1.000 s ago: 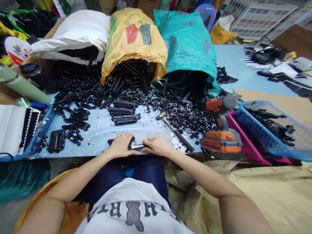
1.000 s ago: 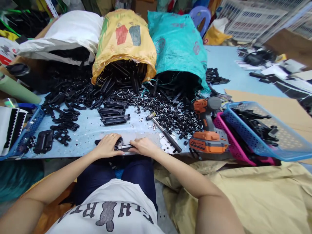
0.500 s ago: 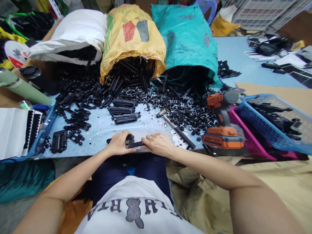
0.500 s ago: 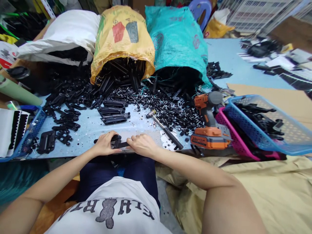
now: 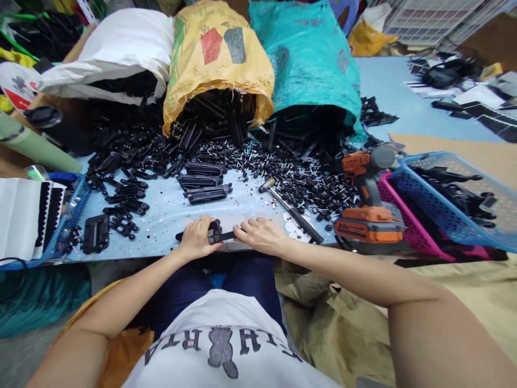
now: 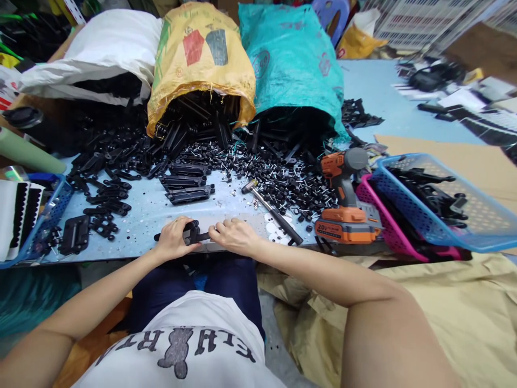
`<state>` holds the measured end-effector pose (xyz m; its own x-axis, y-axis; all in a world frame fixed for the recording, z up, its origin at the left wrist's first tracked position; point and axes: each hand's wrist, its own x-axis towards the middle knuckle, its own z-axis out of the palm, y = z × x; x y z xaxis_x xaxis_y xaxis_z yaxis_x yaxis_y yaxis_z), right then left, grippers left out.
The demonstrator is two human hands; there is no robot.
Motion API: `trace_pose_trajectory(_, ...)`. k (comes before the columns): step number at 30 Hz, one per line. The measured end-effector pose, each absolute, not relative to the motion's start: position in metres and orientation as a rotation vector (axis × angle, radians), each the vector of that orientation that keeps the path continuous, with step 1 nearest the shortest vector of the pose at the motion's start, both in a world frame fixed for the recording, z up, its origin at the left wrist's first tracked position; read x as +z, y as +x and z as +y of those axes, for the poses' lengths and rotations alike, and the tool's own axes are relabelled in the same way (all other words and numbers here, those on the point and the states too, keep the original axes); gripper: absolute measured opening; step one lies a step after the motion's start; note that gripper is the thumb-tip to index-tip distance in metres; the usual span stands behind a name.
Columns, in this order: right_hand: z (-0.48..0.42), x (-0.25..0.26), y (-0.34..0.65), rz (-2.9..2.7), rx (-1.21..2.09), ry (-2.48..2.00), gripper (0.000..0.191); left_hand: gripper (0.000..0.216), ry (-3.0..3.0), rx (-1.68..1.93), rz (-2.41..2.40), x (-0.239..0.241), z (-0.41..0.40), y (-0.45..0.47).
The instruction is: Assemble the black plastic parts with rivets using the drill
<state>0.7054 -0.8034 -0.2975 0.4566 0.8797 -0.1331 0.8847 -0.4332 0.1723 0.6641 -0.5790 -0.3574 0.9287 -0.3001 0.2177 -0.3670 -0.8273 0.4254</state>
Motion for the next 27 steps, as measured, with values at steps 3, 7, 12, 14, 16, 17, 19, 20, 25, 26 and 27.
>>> trace_pose_trajectory(3,-0.802,-0.294,0.715,1.562,-0.117,2.479,0.033,0.061,2.607,0.055,-0.394,-0.352,-0.579,0.669)
trace_pose_trajectory(7,-0.8,-0.293,0.72,1.479,-0.217,2.535,0.04,0.069,2.562,-0.22,-0.422,-0.344,-0.573,0.688)
trace_pose_trajectory(12,-0.798,-0.308,0.737,1.466,-0.514,2.639,0.044,0.061,2.511,-0.611,-0.777,-0.323,-0.561,0.732)
trace_pose_trajectory(14,-0.796,-0.318,0.747,1.437,-0.601,2.692,0.044,0.056,2.596,-0.56,-0.802,-0.31,-0.567,0.742)
trace_pose_trajectory(16,-0.795,-0.328,0.755,1.394,-0.63,2.754,0.044,0.055,2.704,-0.341,-0.675,-0.301,-0.584,0.742)
trace_pose_trajectory(17,-0.794,-0.333,0.758,1.39,-0.632,2.783,0.043,0.056,2.738,-0.199,-0.607,-0.299,-0.596,0.739)
trace_pose_trajectory(19,-0.794,-0.34,0.761,1.442,-0.664,2.818,0.036,0.06,2.754,0.017,-0.581,-0.303,-0.622,0.73)
trace_pose_trajectory(20,-0.794,-0.343,0.762,1.479,-0.694,2.823,0.032,0.063,2.756,0.052,-0.599,-0.307,-0.634,0.725)
trace_pose_trajectory(25,-0.795,-0.349,0.768,1.526,-0.807,2.802,0.036,0.075,2.706,-0.012,-0.655,-0.331,-0.654,0.72)
trace_pose_trajectory(26,-0.794,-0.35,0.769,1.549,-0.805,2.808,0.036,0.074,2.676,-0.042,-0.654,-0.333,-0.652,0.722)
trace_pose_trajectory(27,-0.792,-0.351,0.77,1.59,-0.786,2.816,0.035,0.072,2.643,-0.081,-0.65,-0.335,-0.649,0.725)
